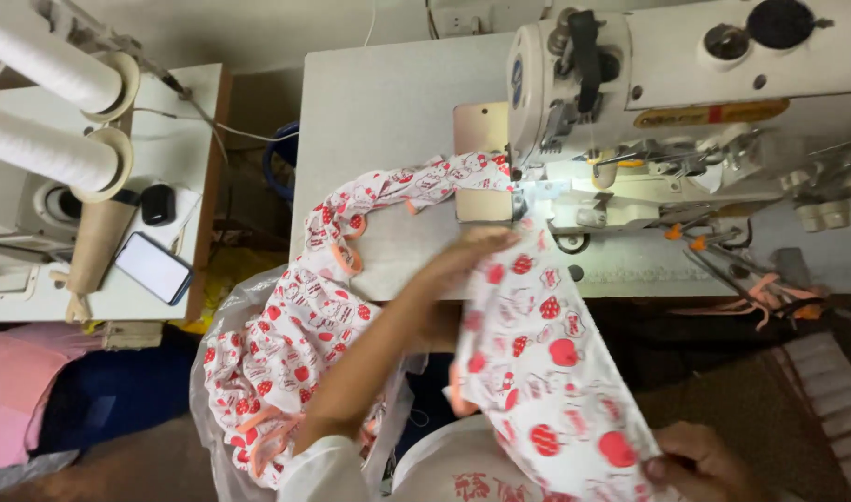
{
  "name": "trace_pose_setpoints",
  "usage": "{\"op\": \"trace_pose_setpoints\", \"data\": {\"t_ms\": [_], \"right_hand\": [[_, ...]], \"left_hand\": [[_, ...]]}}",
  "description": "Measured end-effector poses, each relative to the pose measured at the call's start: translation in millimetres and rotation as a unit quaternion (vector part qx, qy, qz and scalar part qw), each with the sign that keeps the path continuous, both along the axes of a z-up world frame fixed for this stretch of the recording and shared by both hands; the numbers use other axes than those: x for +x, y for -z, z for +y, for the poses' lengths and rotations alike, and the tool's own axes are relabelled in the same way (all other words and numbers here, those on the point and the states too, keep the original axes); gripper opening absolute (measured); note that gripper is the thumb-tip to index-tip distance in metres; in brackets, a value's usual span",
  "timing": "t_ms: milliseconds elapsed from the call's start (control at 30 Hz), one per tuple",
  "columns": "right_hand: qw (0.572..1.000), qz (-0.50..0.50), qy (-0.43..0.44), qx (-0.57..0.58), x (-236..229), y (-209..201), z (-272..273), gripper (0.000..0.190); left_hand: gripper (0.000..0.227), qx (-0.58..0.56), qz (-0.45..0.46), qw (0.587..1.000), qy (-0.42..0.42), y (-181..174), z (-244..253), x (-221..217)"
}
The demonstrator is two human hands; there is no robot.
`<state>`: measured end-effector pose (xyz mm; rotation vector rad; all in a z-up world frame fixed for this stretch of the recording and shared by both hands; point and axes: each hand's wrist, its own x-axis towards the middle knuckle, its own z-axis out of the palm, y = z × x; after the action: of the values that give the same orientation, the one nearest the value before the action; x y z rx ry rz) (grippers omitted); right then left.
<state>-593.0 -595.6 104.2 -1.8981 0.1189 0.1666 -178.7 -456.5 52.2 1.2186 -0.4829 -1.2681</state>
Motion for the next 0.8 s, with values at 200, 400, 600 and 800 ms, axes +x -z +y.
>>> {"op": "trace_pose_setpoints", "data": {"t_ms": [200, 400, 600, 800], "right_hand": [[0.973, 0.122, 0.164, -0.111, 14.2, 156.7, -11.7, 0.036], [0.931, -0.116, 0.292, -0.187, 210.7, 66.5, 4.8, 0.024], [0.892, -0.162, 0.392, -0.155, 257.9, 55.6, 22.5, 0.013], [0.890, -0.186, 0.383, -0.165, 253.3, 47.0, 29.8, 0.015]], "left_hand": [[0.042, 0.215, -0.376, 0.896, 0.098, -85.1, 43.3, 80.1], [0.028, 0.152, -0.253, 0.944, 0.143, -47.1, 20.8, 78.6], [0.055, 0.153, -0.161, 0.972, 0.076, -89.2, -5.9, 70.1], [0.063, 0.216, -0.086, 0.972, 0.036, -3.1, -64.4, 88.2]]}}
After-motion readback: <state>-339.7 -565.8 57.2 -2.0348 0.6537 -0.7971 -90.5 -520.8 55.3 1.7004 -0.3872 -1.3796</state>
